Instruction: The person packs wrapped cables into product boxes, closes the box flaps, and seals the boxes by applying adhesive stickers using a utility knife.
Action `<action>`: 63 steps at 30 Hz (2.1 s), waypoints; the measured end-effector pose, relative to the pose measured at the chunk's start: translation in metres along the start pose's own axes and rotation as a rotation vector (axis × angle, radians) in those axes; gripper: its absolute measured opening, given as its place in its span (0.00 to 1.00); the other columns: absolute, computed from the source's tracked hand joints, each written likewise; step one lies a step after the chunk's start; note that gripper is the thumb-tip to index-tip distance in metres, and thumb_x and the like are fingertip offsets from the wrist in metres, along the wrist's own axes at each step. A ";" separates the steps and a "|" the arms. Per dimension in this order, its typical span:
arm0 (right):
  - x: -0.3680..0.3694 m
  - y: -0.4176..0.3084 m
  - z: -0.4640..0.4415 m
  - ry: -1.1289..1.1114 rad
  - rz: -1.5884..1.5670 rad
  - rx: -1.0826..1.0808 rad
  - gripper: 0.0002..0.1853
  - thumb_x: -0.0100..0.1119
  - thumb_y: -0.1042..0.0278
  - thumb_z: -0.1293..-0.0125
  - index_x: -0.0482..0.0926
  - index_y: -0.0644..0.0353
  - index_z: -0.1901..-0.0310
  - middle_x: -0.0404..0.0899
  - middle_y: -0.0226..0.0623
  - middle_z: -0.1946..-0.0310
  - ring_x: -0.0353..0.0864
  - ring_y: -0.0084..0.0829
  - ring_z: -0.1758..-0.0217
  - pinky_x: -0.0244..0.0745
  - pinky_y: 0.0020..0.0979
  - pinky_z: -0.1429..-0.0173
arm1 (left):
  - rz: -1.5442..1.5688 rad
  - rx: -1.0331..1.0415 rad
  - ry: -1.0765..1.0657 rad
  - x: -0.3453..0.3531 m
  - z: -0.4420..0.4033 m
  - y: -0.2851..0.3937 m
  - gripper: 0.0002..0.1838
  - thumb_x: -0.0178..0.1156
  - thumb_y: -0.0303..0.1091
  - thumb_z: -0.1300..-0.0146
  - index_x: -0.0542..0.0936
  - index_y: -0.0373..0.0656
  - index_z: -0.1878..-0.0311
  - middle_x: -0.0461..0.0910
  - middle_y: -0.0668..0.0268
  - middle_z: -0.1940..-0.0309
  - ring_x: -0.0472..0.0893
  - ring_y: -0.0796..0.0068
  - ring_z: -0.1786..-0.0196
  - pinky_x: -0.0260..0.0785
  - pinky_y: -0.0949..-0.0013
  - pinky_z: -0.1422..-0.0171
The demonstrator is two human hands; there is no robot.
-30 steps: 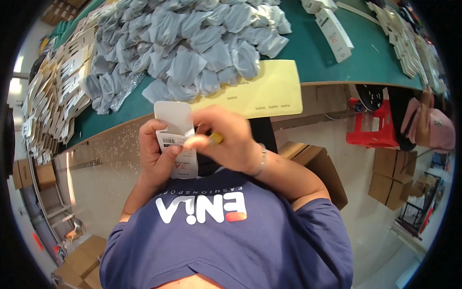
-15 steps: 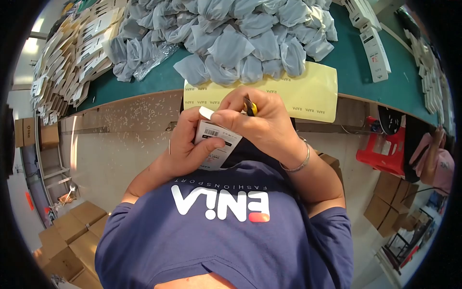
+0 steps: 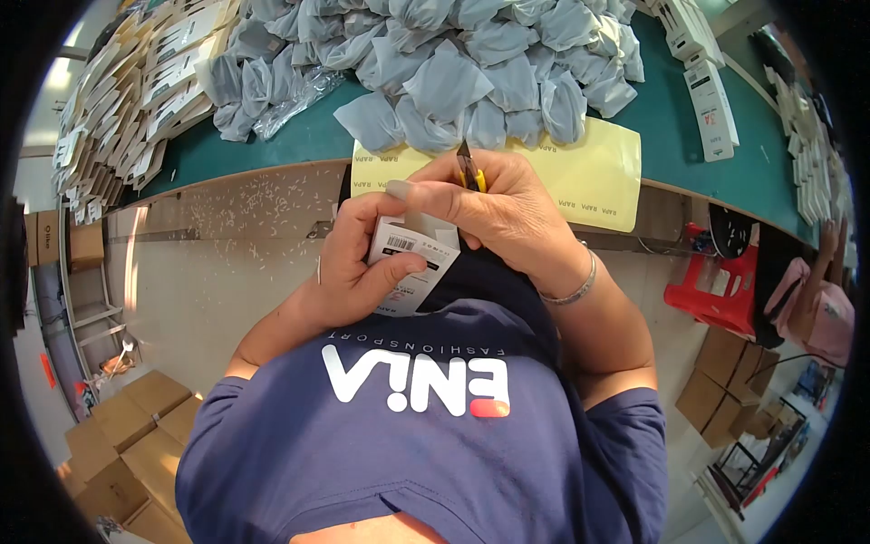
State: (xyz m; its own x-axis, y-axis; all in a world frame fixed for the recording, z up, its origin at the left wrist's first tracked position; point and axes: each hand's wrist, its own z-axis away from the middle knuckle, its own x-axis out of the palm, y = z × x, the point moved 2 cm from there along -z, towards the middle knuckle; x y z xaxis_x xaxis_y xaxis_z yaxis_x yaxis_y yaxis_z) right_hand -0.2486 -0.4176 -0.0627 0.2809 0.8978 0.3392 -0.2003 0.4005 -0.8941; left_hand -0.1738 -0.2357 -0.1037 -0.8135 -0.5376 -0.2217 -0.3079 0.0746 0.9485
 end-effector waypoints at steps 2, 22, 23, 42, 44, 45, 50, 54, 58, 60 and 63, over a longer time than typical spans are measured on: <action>0.002 0.000 -0.002 -0.027 -0.085 0.053 0.04 0.69 0.79 0.43 0.84 0.64 0.66 0.76 0.25 0.78 0.66 0.15 0.78 0.61 0.15 0.73 | -0.005 0.019 0.023 0.001 -0.001 0.001 0.24 0.67 0.28 0.39 0.66 0.39 0.44 0.81 0.59 0.64 0.79 0.71 0.69 0.72 0.71 0.64; 0.012 0.017 0.005 -0.099 0.494 -0.516 0.11 0.63 0.88 0.43 0.83 0.64 0.60 0.81 0.34 0.59 0.73 0.22 0.66 0.66 0.20 0.63 | 0.160 -0.046 0.018 0.002 0.008 -0.009 0.31 0.61 0.24 0.35 0.57 0.38 0.32 0.77 0.55 0.58 0.77 0.73 0.62 0.69 0.74 0.59; 0.011 0.017 0.005 -0.098 0.494 -0.515 0.11 0.63 0.88 0.43 0.83 0.64 0.60 0.81 0.34 0.59 0.73 0.22 0.66 0.66 0.20 0.63 | 0.161 -0.047 0.017 0.001 0.008 -0.010 0.31 0.61 0.24 0.35 0.57 0.38 0.32 0.77 0.55 0.58 0.77 0.73 0.62 0.69 0.74 0.59; 0.009 0.024 0.023 -0.112 0.583 -0.588 0.14 0.57 0.88 0.38 0.82 0.64 0.52 0.80 0.42 0.54 0.76 0.27 0.62 0.71 0.24 0.59 | 0.050 -0.018 -0.030 -0.001 0.010 -0.006 0.24 0.58 0.24 0.33 0.64 0.38 0.35 0.73 0.59 0.47 0.74 0.72 0.53 0.68 0.74 0.47; 0.008 0.028 0.026 -0.110 0.553 -0.573 0.14 0.56 0.88 0.37 0.82 0.64 0.52 0.80 0.43 0.53 0.76 0.28 0.62 0.71 0.24 0.59 | 0.064 0.004 -0.028 0.000 0.009 -0.009 0.24 0.59 0.24 0.33 0.65 0.38 0.36 0.74 0.59 0.48 0.75 0.72 0.55 0.69 0.73 0.50; 0.007 0.030 0.027 -0.117 0.522 -0.559 0.14 0.56 0.88 0.37 0.82 0.64 0.51 0.80 0.43 0.52 0.76 0.28 0.61 0.72 0.24 0.58 | 0.076 0.024 -0.017 0.001 0.008 -0.011 0.23 0.60 0.25 0.34 0.67 0.38 0.38 0.76 0.59 0.50 0.76 0.72 0.57 0.70 0.73 0.52; -0.008 0.038 0.033 -0.161 0.446 -0.527 0.16 0.60 0.77 0.35 0.77 0.64 0.45 0.77 0.43 0.48 0.75 0.28 0.59 0.69 0.23 0.57 | 0.040 0.049 0.008 0.004 0.002 -0.005 0.20 0.62 0.27 0.35 0.69 0.38 0.42 0.78 0.60 0.55 0.77 0.72 0.64 0.71 0.72 0.57; -0.045 0.008 0.043 0.043 0.205 -0.198 0.19 0.58 0.62 0.33 0.73 0.61 0.44 0.76 0.36 0.57 0.73 0.26 0.59 0.69 0.29 0.56 | -0.014 0.024 -0.007 0.003 -0.004 -0.001 0.19 0.62 0.27 0.35 0.70 0.39 0.43 0.78 0.61 0.58 0.76 0.72 0.66 0.70 0.72 0.59; -0.069 0.006 0.038 0.344 0.598 -0.295 0.09 0.55 0.67 0.32 0.78 0.62 0.55 0.75 0.31 0.68 0.72 0.24 0.65 0.68 0.25 0.60 | 0.016 0.043 -0.058 0.004 -0.024 -0.003 0.19 0.62 0.27 0.35 0.69 0.39 0.43 0.78 0.61 0.60 0.75 0.73 0.68 0.69 0.73 0.60; -0.076 -0.001 0.029 0.416 0.898 -0.462 0.08 0.58 0.67 0.33 0.79 0.62 0.59 0.75 0.31 0.69 0.71 0.24 0.67 0.67 0.25 0.61 | -0.104 0.102 -0.098 0.006 -0.039 0.002 0.18 0.61 0.27 0.35 0.70 0.39 0.43 0.77 0.61 0.61 0.75 0.73 0.69 0.69 0.73 0.60; -0.079 -0.004 0.027 0.489 1.197 -0.623 0.07 0.60 0.67 0.34 0.80 0.62 0.62 0.76 0.30 0.70 0.70 0.24 0.69 0.67 0.25 0.62 | -0.220 0.160 -0.145 0.012 -0.050 0.004 0.18 0.61 0.27 0.35 0.70 0.40 0.44 0.77 0.62 0.62 0.74 0.73 0.69 0.68 0.73 0.61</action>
State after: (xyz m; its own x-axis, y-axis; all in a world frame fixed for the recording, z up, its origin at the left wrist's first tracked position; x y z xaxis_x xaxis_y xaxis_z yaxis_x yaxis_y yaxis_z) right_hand -0.2954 -0.4854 -0.0783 0.5548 0.4278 -0.7135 -0.1422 -0.7963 -0.5880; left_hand -0.1606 -0.2838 -0.0914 -0.7770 -0.4313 -0.4585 -0.5488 0.1073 0.8291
